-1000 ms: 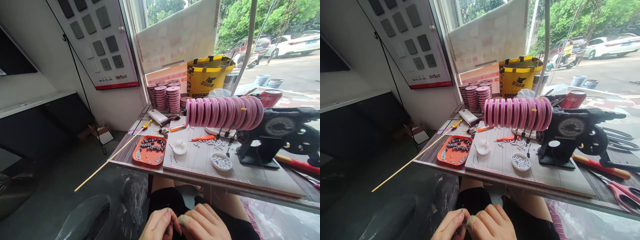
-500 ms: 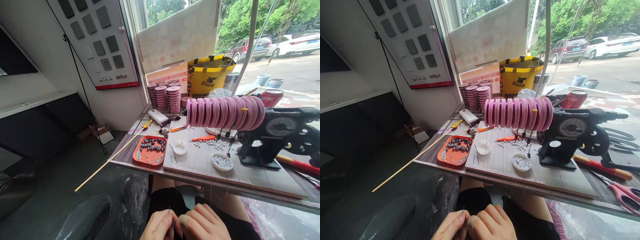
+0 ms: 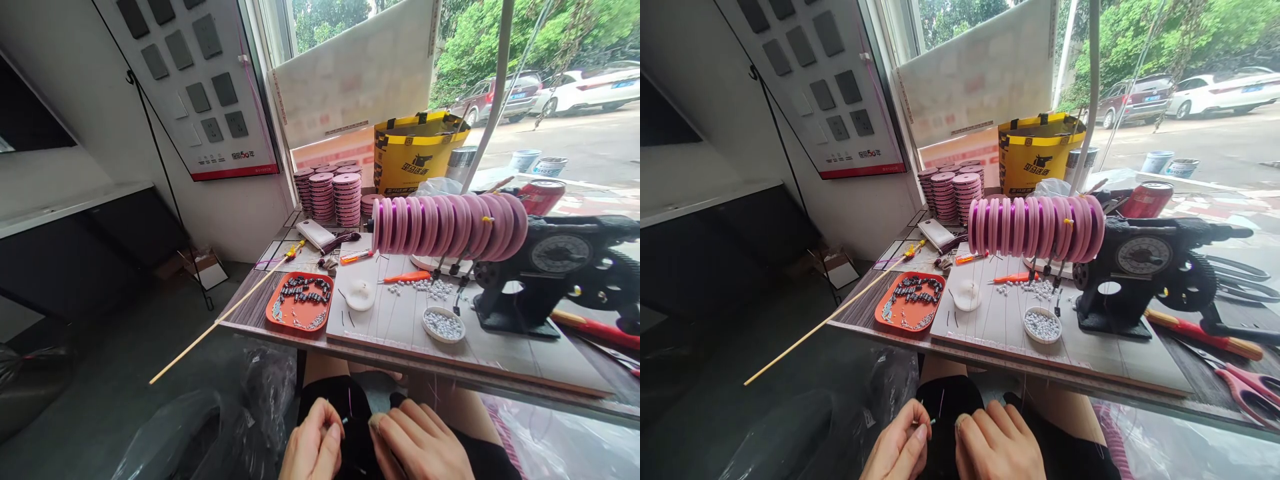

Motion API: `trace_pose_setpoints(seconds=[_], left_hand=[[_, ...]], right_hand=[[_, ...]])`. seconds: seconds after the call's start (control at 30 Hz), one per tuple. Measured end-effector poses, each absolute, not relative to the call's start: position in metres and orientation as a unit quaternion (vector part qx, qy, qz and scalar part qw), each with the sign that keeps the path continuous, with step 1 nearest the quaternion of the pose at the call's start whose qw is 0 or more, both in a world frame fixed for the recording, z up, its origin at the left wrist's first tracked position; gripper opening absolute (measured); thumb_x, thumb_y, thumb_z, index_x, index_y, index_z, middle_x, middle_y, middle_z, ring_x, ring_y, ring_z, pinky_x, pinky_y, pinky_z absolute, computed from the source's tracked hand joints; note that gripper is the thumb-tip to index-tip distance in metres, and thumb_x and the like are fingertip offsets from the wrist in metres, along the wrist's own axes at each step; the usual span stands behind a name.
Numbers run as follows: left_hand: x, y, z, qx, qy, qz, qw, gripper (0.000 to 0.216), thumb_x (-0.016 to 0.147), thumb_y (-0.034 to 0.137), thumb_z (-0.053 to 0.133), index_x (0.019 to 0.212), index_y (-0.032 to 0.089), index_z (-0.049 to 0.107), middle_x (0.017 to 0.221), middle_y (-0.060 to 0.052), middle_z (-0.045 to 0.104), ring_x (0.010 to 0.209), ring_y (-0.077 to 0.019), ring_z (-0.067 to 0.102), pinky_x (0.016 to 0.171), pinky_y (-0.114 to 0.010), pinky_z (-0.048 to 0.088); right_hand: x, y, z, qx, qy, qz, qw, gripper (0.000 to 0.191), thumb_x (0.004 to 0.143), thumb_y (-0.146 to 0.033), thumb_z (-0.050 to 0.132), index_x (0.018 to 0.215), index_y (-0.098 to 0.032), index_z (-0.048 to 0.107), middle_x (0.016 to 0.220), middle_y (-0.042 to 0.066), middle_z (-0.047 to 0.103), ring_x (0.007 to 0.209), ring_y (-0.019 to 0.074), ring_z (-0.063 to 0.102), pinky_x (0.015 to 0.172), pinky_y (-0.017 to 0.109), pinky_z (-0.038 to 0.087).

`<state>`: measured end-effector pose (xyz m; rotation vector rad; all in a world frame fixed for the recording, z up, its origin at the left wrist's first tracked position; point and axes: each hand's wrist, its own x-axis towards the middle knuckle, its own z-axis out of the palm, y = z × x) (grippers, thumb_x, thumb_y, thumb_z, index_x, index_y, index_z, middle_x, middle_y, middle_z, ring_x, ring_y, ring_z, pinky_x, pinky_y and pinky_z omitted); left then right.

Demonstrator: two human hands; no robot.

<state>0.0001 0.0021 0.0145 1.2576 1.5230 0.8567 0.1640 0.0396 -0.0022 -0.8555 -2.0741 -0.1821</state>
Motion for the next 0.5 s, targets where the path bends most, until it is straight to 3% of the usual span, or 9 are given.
trace_pose_setpoints(seconds=[0.13, 0.4, 0.5], left_hand=[[-0.002, 0.003, 0.005, 0.518, 0.628, 0.381, 0.439, 0.045, 0.075, 0.063, 0.046, 0.064, 0.02, 0.048, 0.049, 0.008, 0.029, 0.046, -0.0099, 0.026, 0.045, -0.024, 0.022], [-0.002, 0.002, -0.003, 0.51, 0.631, 0.449, 0.375, 0.037, 0.072, 0.052, 0.059, 0.063, 0.018, 0.07, 0.056, -0.002, 0.062, 0.053, -0.0141, 0.052, 0.052, -0.021, 0.041], [-0.003, 0.001, -0.004, 0.516, 0.634, 0.435, 0.377, 0.037, 0.072, 0.052, 0.058, 0.065, 0.018, 0.072, 0.059, -0.004, 0.066, 0.054, -0.0151, 0.054, 0.053, -0.022, 0.042]], right_hand=[[0.166, 0.038, -0.007, -0.344, -0.842, -0.066, 0.41, 0.02, 0.086, -0.011, 0.044, 0.068, -0.02, 0.049, 0.053, -0.003, 0.048, 0.049, 0.0134, 0.042, 0.053, 0.027, 0.028], [0.165, 0.038, -0.004, -0.351, -0.836, -0.047, 0.42, 0.022, 0.086, -0.011, 0.041, 0.068, -0.021, 0.045, 0.052, -0.004, 0.049, 0.046, 0.0122, 0.046, 0.05, 0.024, 0.032], [0.164, 0.036, -0.005, -0.355, -0.838, 0.009, 0.413, 0.014, 0.089, -0.015, 0.039, 0.082, -0.021, 0.049, 0.058, -0.004, 0.053, 0.049, 0.0112, 0.052, 0.051, 0.021, 0.039]])
